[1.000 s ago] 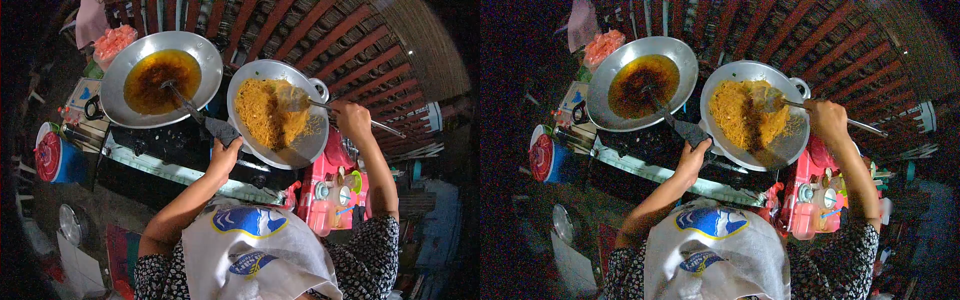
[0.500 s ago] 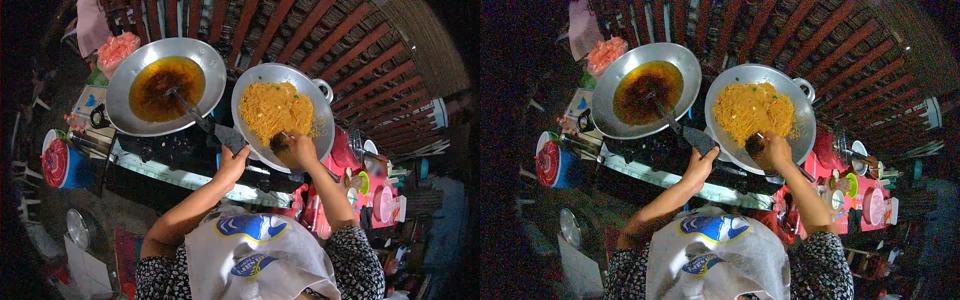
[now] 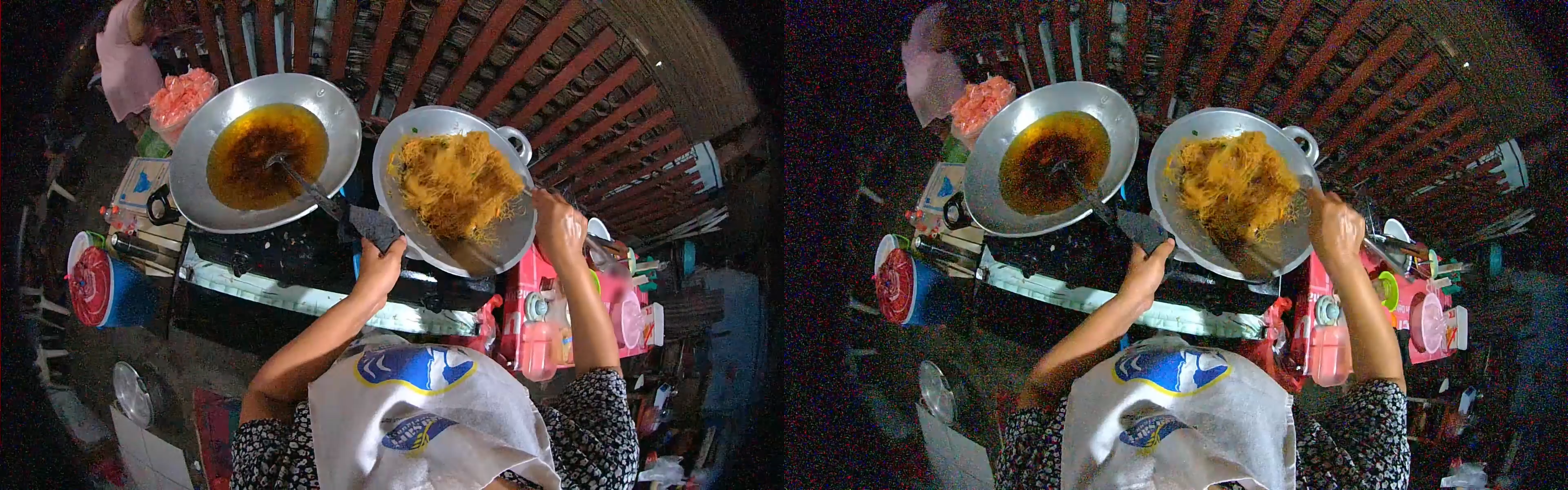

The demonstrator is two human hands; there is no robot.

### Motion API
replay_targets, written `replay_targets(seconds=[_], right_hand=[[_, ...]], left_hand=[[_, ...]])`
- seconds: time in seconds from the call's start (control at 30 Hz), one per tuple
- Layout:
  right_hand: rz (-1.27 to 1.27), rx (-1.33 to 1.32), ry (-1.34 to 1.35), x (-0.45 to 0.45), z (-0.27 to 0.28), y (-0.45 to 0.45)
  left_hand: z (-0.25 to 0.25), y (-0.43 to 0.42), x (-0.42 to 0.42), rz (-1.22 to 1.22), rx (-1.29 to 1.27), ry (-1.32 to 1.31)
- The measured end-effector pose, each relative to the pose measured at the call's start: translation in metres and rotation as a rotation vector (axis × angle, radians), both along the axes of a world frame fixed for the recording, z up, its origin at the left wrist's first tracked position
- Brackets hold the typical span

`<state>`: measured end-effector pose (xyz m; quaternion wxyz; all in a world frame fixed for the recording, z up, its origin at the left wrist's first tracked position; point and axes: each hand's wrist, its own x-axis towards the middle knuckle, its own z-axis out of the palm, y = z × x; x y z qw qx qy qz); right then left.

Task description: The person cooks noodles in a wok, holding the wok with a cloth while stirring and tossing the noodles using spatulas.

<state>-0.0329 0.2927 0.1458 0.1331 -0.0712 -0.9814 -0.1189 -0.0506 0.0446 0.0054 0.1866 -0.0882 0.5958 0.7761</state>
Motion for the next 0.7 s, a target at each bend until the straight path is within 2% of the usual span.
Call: replay_targets(seconds=[0.07, 0.17, 0.33, 0.43, 0.57, 0.6, 0.7], right_hand=[[-0.034, 0.102, -0.028, -0.003, 0.011, -0.005], [0.164, 0.251, -0.005, -0.009, 0.018, -0.002], [0.234, 0.355, -0.066, -0.018, 0.033, -0.003], [0.05, 0.285, -0.291, -0.023, 0.053, -0.008], [0.046, 0.205, -0.473, -0.021, 0.075, 0.006], [0.047, 0.2, -0.475, -0.021, 0.072, 0.013], [0.054, 0.201, -0.809, -0.026, 0.039, 0.039]], left_hand=[[0.006, -0.001, 0.001, -0.018, -0.005, -0.026], [0.005, -0.001, 0.004, 0.023, 0.083, -0.023], [0.008, 0.0, 0.003, 0.044, 0.074, -0.076], [0.0, 0.003, 0.002, 0.073, 0.081, -0.084], [0.008, 0.001, 0.005, 0.054, 0.102, -0.063], [0.01, 0.001, 0.005, 0.06, 0.08, -0.065], [0.012, 0.004, 0.006, 0.057, 0.027, -0.046]])
